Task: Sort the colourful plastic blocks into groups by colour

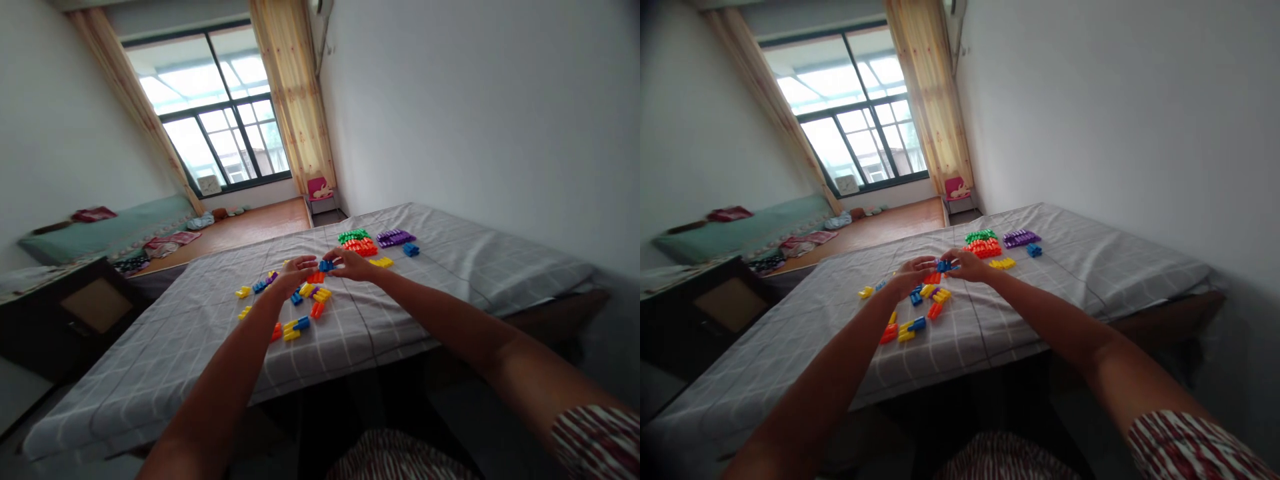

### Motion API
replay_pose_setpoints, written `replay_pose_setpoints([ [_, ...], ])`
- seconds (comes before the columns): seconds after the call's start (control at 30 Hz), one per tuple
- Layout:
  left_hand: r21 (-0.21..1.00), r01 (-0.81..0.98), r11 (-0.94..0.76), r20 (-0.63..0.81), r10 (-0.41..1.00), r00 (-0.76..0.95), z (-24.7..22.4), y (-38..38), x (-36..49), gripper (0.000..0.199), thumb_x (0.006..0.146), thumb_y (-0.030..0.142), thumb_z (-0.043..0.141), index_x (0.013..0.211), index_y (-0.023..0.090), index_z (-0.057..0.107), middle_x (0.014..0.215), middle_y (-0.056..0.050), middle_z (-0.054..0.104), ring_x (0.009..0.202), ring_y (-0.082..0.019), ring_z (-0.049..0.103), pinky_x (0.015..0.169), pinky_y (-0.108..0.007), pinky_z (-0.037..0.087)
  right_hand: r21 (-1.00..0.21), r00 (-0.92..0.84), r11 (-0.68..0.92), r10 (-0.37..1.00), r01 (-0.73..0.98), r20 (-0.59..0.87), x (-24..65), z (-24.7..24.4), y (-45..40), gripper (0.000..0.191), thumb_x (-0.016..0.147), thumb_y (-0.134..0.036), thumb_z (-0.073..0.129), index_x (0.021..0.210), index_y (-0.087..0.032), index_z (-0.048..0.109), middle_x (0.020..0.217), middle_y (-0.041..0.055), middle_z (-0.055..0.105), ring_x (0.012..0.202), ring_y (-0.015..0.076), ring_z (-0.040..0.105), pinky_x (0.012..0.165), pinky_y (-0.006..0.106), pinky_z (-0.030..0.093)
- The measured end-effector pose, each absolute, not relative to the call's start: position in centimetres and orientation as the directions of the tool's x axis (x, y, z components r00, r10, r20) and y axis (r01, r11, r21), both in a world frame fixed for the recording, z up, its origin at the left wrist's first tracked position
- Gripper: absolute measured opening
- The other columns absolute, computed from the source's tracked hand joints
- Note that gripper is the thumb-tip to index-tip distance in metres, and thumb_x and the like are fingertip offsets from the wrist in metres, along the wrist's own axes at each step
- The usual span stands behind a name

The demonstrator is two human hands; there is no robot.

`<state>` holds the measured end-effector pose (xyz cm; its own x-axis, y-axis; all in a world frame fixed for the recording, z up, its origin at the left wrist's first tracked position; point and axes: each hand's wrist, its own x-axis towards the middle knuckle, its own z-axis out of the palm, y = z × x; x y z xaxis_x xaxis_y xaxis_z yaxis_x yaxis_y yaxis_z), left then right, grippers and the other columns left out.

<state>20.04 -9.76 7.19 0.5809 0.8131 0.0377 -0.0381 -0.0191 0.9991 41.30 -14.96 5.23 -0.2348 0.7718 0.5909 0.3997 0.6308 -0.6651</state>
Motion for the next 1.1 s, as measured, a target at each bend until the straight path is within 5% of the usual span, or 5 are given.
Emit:
replay_pose_setpoints([
  [0.13, 0.998, 0.013, -0.064, 0.050, 0.885, 0.462, 7.4, -9.3, 19.3, 0.054, 0.050, 0.025, 0.089, 0.099, 0.012, 0.070, 0.097, -0.010, 0.072, 0.077, -0.015, 0.067, 0.069, -0.024, 0.053, -0.654, 0.142, 0.475, 0.736, 0.588, 0.662, 45.4, 5.6, -15.0, 0.032, 0.071, -0.023, 0.071, 0.102, -0.018, 0.064, 0.106, 0.0088, 0.066, 0.099, 0.0215, 0.062, 0.092, 0.041, 0.051],
  [0.37, 0.980, 0.105, -0.168, 0.172, 0.985, -0.032, 8.7, -4.1, 5.1, 0.044, 0.053, 0.023, 0.080, 0.095, 0.012, 0.069, 0.085, -0.006, 0.072, 0.068, -0.014, 0.066, 0.058, -0.022, 0.052, -0.772, 0.540, 0.052, 0.685, 0.633, 0.489, 63.8, 3.9, -18.5, 0.030, 0.072, -0.008, 0.062, 0.101, -0.016, 0.063, 0.105, 0.0081, 0.069, 0.097, 0.0193, 0.064, 0.089, 0.034, 0.052],
  [0.6, 0.947, 0.320, 0.005, 0.068, 0.974, -0.217, 5.0, -2.3, -2.8, 0.025, 0.056, 0.020, 0.072, 0.080, 0.014, 0.068, 0.071, -0.004, 0.070, 0.065, -0.017, 0.067, 0.060, -0.027, 0.055, -0.750, 0.446, -0.138, 0.866, 0.647, 0.226, 68.4, 0.2, -20.7, 0.038, 0.067, -0.004, 0.058, 0.104, -0.012, 0.065, 0.112, 0.0113, 0.069, 0.102, 0.0179, 0.065, 0.092, 0.027, 0.049],
  [0.8, 0.865, 0.496, -0.070, 0.152, 0.980, -0.125, 3.7, -4.5, 0.4, 0.034, 0.062, 0.032, 0.070, 0.090, 0.014, 0.073, 0.080, -0.005, 0.073, 0.081, -0.022, 0.068, 0.076, -0.032, 0.054, -0.626, 0.328, -0.059, 0.887, 0.778, 0.324, 68.7, -2.4, -20.0, 0.051, 0.072, -0.006, 0.056, 0.122, -0.013, 0.060, 0.126, 0.0163, 0.062, 0.112, 0.0222, 0.060, 0.097, 0.030, 0.043],
  [1.1, 0.764, 0.627, -0.153, 0.278, 0.955, -0.107, 2.7, -5.0, 0.5, 0.039, 0.076, 0.043, 0.057, 0.100, 0.015, 0.073, 0.105, -0.008, 0.073, 0.104, -0.025, 0.064, 0.092, -0.035, 0.049, -0.517, 0.497, -0.287, 0.803, 0.807, 0.329, 70.2, -3.9, -19.3, 0.049, 0.080, -0.016, 0.048, 0.129, -0.014, 0.055, 0.111, 0.0172, 0.067, 0.101, 0.0256, 0.065, 0.086, 0.034, 0.047],
])
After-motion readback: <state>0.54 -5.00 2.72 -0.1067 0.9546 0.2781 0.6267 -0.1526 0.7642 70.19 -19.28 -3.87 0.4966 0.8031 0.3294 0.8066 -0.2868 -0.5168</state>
